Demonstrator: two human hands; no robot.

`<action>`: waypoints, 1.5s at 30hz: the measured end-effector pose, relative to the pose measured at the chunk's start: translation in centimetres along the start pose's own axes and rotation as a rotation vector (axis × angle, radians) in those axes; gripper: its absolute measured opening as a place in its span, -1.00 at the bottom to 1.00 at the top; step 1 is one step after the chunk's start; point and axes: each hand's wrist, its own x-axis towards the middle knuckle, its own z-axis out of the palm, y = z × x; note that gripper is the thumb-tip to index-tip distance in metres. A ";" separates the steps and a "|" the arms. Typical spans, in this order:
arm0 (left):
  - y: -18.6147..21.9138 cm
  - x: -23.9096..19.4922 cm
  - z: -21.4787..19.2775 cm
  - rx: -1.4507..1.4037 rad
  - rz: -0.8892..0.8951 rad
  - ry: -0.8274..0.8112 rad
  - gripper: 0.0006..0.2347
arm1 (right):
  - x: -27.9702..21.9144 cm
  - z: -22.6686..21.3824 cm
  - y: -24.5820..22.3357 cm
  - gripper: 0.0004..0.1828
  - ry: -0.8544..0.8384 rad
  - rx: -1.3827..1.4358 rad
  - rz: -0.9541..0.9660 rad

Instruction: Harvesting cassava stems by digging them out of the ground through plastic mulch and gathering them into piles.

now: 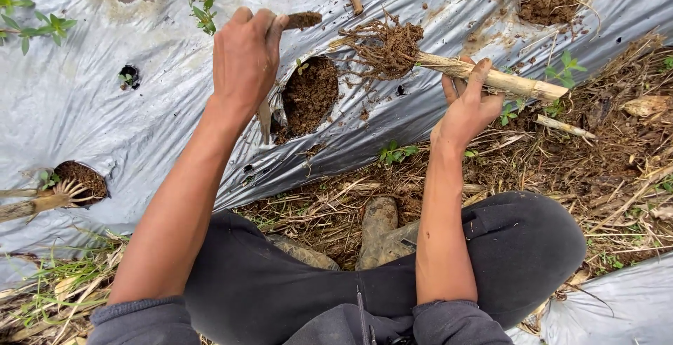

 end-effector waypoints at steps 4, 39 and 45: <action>-4.7 6.7 3.8 -0.093 -0.196 0.170 -0.56 | -0.5 -0.6 -0.8 -0.57 0.001 -0.014 -0.048; -1.7 -6.3 11.1 1.087 0.237 -0.559 -0.72 | 1.6 -2.1 0.6 -0.12 0.092 0.073 -0.060; -3.0 -8.2 16.2 1.100 0.367 -0.630 -0.78 | 1.4 -2.3 0.3 -0.06 0.065 0.111 -0.035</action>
